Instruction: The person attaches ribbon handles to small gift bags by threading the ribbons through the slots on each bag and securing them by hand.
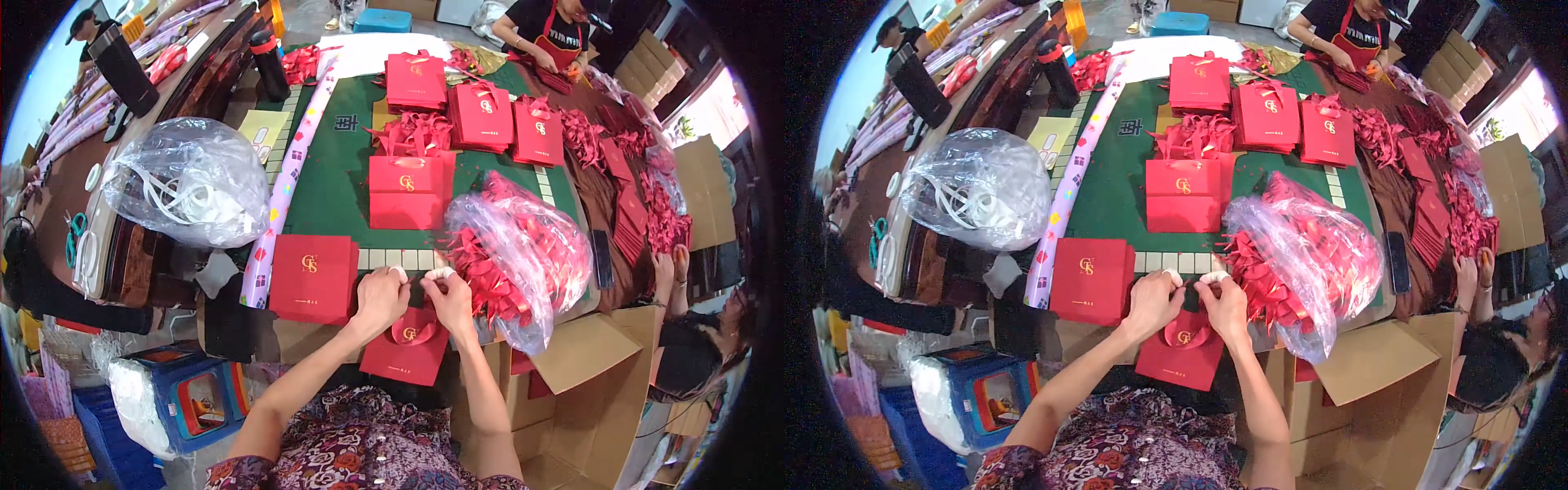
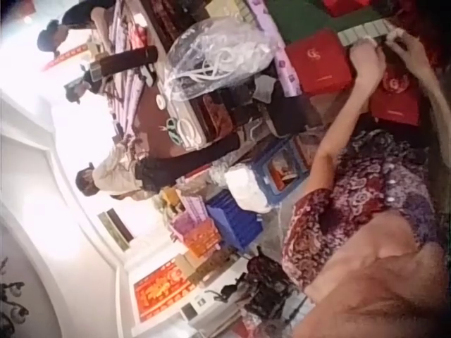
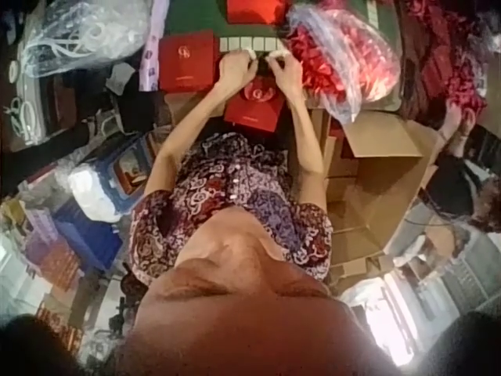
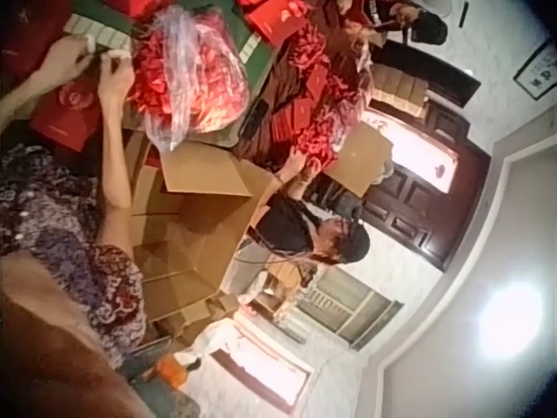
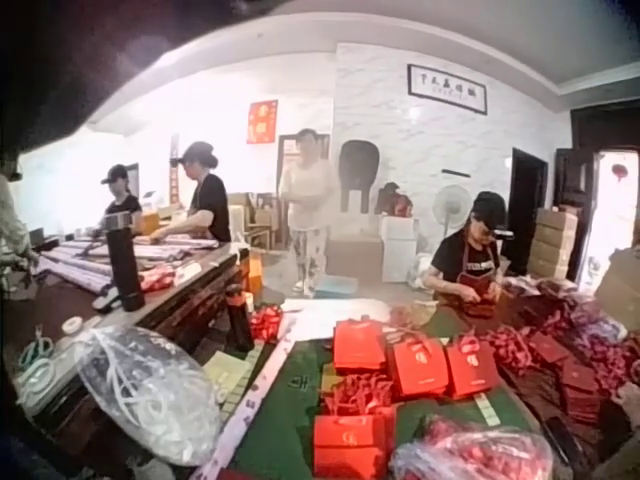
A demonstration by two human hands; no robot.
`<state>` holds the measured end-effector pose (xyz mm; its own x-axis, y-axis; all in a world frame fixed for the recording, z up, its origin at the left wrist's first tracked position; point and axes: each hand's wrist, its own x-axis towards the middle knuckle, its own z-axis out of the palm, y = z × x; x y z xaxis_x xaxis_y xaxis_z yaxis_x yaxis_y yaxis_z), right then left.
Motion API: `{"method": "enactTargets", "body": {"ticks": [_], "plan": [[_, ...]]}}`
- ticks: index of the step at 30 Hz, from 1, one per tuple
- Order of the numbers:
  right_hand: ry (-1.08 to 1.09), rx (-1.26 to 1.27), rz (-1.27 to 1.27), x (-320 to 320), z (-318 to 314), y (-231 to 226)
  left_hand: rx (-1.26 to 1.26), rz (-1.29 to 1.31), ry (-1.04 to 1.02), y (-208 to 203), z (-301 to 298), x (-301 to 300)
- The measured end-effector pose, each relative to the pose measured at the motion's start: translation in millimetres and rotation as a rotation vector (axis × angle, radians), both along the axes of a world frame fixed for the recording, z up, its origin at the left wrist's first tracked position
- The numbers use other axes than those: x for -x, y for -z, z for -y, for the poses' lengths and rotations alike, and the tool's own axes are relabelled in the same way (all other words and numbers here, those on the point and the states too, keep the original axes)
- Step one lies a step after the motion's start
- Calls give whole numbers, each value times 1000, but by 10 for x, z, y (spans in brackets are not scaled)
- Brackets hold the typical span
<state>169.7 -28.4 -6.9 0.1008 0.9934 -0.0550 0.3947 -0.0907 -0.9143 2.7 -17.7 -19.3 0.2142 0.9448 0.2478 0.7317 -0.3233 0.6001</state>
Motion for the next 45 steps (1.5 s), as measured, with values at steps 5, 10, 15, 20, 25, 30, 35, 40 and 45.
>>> {"method": "enactTargets", "body": {"ticks": [5, 10, 15, 20, 25, 30, 35, 40, 45], "plan": [[-46, 0, -144, -13, 40, 29, 324, 388, -27, -86, 24, 19], [-77, -29, -159, 38, 47, -55, 314, 366, 14, -156, 50, 17], [-86, 27, -310, 10, 90, -162, 396, 409, 109, -338, 68, 74], [56, 123, -411, -209, 155, -456, 465, 681, 145, -186, 218, 240], [107, 56, -389, -278, 115, -413, 755, 829, 409, -215, 468, 318], [129, -146, -171, -199, -14, -317, 575, 375, 355, -320, 728, 393], [179, -197, -80, -286, -178, -253, 557, 519, 377, -446, 869, 442], [173, -351, -87, -154, 58, -356, 647, 676, 260, -277, 899, 605], [-19, -99, -66, 127, 665, -487, 589, 651, 212, -814, 777, 639]]}}
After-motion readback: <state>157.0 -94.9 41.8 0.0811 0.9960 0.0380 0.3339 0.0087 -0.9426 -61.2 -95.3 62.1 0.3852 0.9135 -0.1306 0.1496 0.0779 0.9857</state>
